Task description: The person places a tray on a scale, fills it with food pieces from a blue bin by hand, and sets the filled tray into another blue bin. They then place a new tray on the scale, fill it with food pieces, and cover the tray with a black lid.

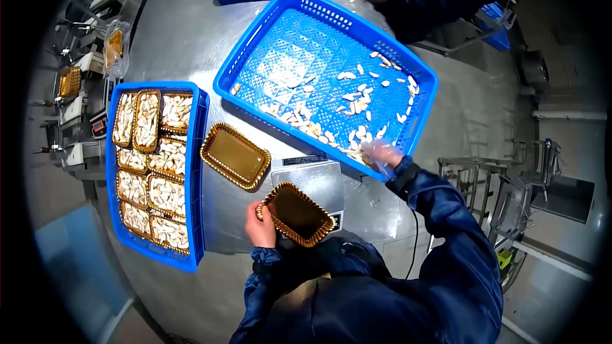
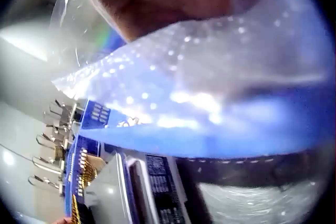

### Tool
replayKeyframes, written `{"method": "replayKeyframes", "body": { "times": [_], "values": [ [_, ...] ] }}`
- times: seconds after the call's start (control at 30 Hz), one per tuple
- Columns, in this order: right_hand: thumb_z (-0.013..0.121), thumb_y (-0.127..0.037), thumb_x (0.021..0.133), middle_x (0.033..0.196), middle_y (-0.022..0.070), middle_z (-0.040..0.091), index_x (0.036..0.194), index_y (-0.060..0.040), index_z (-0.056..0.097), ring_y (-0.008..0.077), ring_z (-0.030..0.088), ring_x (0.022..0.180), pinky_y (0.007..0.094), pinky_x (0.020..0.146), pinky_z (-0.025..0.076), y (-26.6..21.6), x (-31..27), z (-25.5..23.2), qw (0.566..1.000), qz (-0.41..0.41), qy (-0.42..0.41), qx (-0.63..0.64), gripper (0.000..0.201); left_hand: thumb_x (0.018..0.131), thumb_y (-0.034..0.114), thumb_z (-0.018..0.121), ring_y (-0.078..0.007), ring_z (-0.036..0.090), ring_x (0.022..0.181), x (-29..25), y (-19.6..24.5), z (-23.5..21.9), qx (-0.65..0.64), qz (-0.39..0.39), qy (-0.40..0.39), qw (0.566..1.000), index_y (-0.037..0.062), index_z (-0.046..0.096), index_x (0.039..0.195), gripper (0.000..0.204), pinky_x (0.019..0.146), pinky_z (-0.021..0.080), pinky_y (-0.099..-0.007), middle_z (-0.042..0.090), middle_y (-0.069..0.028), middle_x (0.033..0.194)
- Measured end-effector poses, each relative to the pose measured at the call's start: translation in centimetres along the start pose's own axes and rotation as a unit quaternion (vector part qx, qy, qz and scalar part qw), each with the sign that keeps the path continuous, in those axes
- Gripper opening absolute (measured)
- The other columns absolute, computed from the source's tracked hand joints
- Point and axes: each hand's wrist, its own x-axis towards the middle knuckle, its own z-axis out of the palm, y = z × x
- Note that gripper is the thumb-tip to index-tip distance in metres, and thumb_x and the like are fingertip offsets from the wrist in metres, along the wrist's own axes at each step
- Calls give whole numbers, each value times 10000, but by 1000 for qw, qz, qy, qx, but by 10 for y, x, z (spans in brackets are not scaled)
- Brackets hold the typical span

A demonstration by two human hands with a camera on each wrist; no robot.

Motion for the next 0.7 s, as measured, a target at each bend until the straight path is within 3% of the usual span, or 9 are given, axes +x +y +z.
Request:
{"method": "replayKeyframes", "body": {
  "times": [0.03, 0.07, 0.13, 0.27, 0.33, 0.4, 0.53, 0.57, 0.7],
  "values": [
    [515, -341, 966, 777, 198, 663, 1023, -12, 619, 312, 662, 683, 431, 604, 526, -5, 0, -10, 954, -22, -47, 294, 350, 886, 113, 637, -240, 619, 855, -4, 2, 2, -38, -32, 6, 999, 29, 588, 1096, 231, 784, 492, -359, 647, -117, 948],
    [532, -334, 961, 766, 185, 661, 1043, -17, 608, 286, 657, 655, 418, 607, 529, -9, 1, -23, 821, -36, -88, 562, 337, 891, 103, 638, -183, 607, 757, -8, 3, 5, -77, -63, 10, 995, 31, 596, 1041, 172, 720, 495, -331, 642, -84, 862],
    [568, -386, 926, 977, 225, 660, 1015, -33, 648, 390, 646, 829, 488, 751, 512, -12, 29, -56, 957, -112, 118, 239, 373, 895, 87, 639, -115, 554, 731, -14, -9, 13, -78, -63, 37, 994, 19, 580, 1030, 162, 702, 475, -291, 612, -60, 848],
    [605, -413, 903, 1103, 181, 656, 1153, -77, 653, 360, 613, 1051, 447, 900, 489, -25, 63, -98, 890, -124, 438, 19, 421, 936, 89, 604, -78, 519, 717, -29, -17, 21, -235, -147, 28, 960, 23, 529, 1106, 197, 525, 528, -238, 537, -24, 875],
    [593, -474, 894, 1314, 209, 549, 1288, -128, 592, 382, 581, 1119, 450, 972, 455, -41, 71, -96, 935, -77, 344, 33, 524, 943, 90, 596, -70, 504, 707, -36, -17, 20, -253, -149, 46, 955, 24, 519, 1109, 195, 492, 533, -225, 510, -12, 877],
    [584, -495, 882, 1305, 210, 552, 1311, -140, 575, 373, 554, 1170, 451, 985, 452, -61, 68, -80, 920, -209, 318, -95, 557, 947, 98, 595, -60, 482, 688, -40, -14, 15, -218, -160, -3, 963, 20, 523, 1109, 194, 504, 529, -226, 479, 3, 874],
    [653, -221, 843, 1342, 203, 524, 1322, -164, 555, 368, 496, 1247, 456, 1002, 447, -74, 6, -44, 881, -460, 110, -7, 492, 962, 102, 571, -53, 496, 646, -38, -3, 11, -225, -149, -13, 963, 16, 534, 1156, 216, 515, 496, -234, 534, 1, 833],
    [669, -102, 801, 1361, 180, 512, 1338, -180, 533, 377, 491, 1253, 458, 1006, 448, -72, -4, -51, 856, -499, 133, -19, 560, 964, 94, 564, -52, 508, 632, -38, -6, 8, -216, -144, -21, 965, 15, 536, 1182, 233, 541, 484, -239, 573, -2, 827],
    [771, -255, 721, 1513, 127, 339, 1455, -226, 376, 362, 321, 1391, 571, 1039, 357, -38, -14, -70, 846, -459, 84, -258, 834, 965, 104, 568, -57, 518, 641, -37, 3, 6, -229, -143, -24, 962, 26, 543, 1228, 276, 572, 462, -229, 611, -2, 884]
  ]
}}
